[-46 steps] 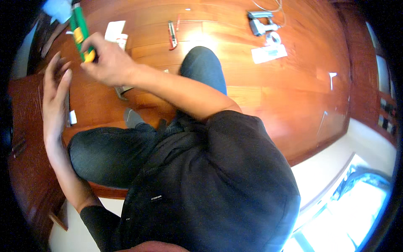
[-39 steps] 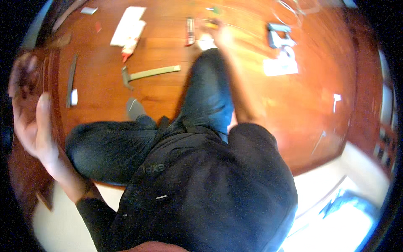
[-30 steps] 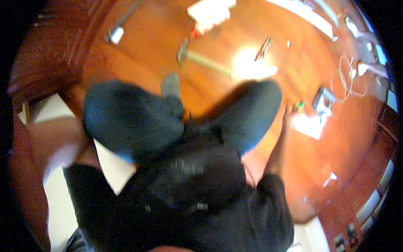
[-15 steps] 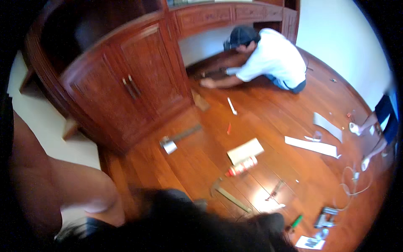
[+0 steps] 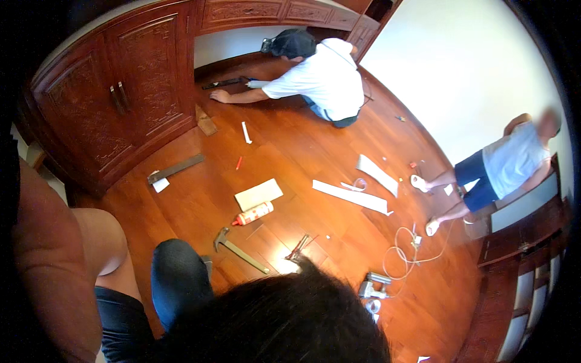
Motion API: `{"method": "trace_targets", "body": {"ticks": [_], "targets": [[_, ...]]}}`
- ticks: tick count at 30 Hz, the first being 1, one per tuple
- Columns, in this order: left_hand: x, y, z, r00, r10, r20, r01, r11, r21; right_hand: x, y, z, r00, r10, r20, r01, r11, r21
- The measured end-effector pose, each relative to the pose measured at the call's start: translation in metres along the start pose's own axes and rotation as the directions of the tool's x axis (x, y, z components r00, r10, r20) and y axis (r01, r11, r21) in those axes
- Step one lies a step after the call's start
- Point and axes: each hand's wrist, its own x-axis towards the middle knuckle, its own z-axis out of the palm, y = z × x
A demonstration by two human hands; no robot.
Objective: The person installs wooden flooring by cutting a strip with a utility knife, hammering it into place, and trimming the excess with a saw. They then use a nail gun to secure the flooring and work on a floor outlet box.
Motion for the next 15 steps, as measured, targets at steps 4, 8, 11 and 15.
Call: {"method": "trace_targets", "body": {"ticks": [4, 8, 11, 15], "targets": [[-0.005, 0.009, 0.012, 1.000, 0.000, -0.005, 0.000, 1.000, -0.014, 0.000, -0.060, 0.026, 0.986, -0.162, 0.052, 0.162, 0.987, -0.007], [-0.009, 0.019, 0.009, 1.000, 0.008, 0.002, -0.007, 1.000, -0.022, -0.017, -0.121, 0.016, 0.926, -0.376, 0.034, 0.377, 0.925, -0.036], [-0.006, 0.030, -0.001, 1.000, 0.020, -0.003, -0.020, 1.000, -0.013, -0.039, -0.170, 0.005, 0.852, -0.524, 0.026, 0.524, 0.849, -0.069], [-0.004, 0.048, -0.022, 0.996, 0.091, -0.010, -0.091, 0.996, 0.012, -0.078, -0.215, 0.000, 0.740, -0.668, 0.083, 0.673, 0.736, -0.077]]}}
